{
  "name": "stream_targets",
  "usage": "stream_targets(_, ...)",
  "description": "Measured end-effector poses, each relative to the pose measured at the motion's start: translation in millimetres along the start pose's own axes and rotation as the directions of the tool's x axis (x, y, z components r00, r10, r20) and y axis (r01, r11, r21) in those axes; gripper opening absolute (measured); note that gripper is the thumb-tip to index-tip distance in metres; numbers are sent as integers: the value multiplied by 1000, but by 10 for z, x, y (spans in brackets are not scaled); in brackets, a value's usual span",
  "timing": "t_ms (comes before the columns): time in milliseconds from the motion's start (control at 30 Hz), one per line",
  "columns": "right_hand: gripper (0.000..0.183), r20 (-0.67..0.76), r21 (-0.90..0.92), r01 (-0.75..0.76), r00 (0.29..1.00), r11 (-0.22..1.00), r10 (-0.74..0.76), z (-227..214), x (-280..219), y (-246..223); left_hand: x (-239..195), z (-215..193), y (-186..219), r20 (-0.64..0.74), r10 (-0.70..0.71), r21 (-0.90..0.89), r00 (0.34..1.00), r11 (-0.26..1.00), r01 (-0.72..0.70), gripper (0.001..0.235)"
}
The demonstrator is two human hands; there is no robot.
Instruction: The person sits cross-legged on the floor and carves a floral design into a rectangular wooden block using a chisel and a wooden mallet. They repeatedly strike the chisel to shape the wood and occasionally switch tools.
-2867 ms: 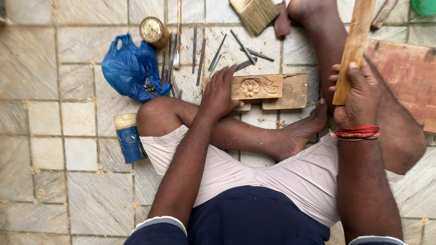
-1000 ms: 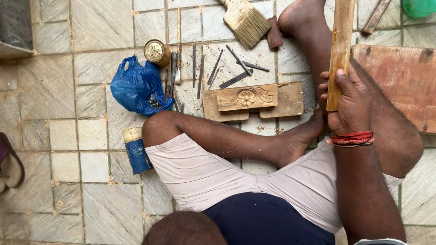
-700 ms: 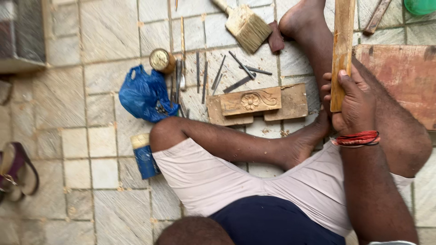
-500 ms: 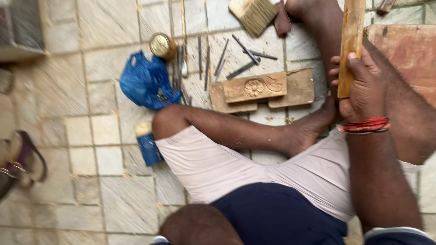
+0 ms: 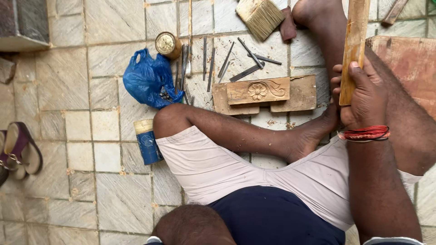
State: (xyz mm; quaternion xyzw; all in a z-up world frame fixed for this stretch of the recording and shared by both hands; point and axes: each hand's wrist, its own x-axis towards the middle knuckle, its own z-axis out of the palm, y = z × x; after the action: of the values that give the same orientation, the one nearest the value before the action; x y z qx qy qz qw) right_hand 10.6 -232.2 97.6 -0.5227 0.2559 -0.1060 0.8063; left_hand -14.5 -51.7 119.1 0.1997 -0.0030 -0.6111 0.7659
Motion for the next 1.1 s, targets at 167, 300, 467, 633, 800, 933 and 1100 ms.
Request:
stream_targets(167,38,-9,-8,-17,1000,1000,16,74,-23,-26,-181,135,86,-27,94,113,995,989,-91,52)
stream_targets(300,40,20,-33,10,1000,999,-9,61,-55,-23,-656,338,406,10,320,398,948,868,-297,47)
stream_targets(467,39,-18,-47,2,1000,999,-3,82,-41,-26,-1459,433,907,27,807,802,590,335,-495,42)
stream_targets(633,40,-26,-35,-2,1000,999,1,77,-48,-26,-923,-169,933,-460,655,872,600,205,445,59)
stream_targets(800,43,-2,-20,25,1000,999,-25,90,-19,-21,-359,-764,562,-245,638,705,730,-400,586,112)
stream_targets(933,43,11,17,38,999,999,-38,62,-43,-45,-97,-1037,578,-199,613,590,765,-548,593,130)
stream_targets(1100,40,4,38,78,997,996,-78,52,-51,-74,20,-1341,789,-219,497,484,840,-692,536,92)
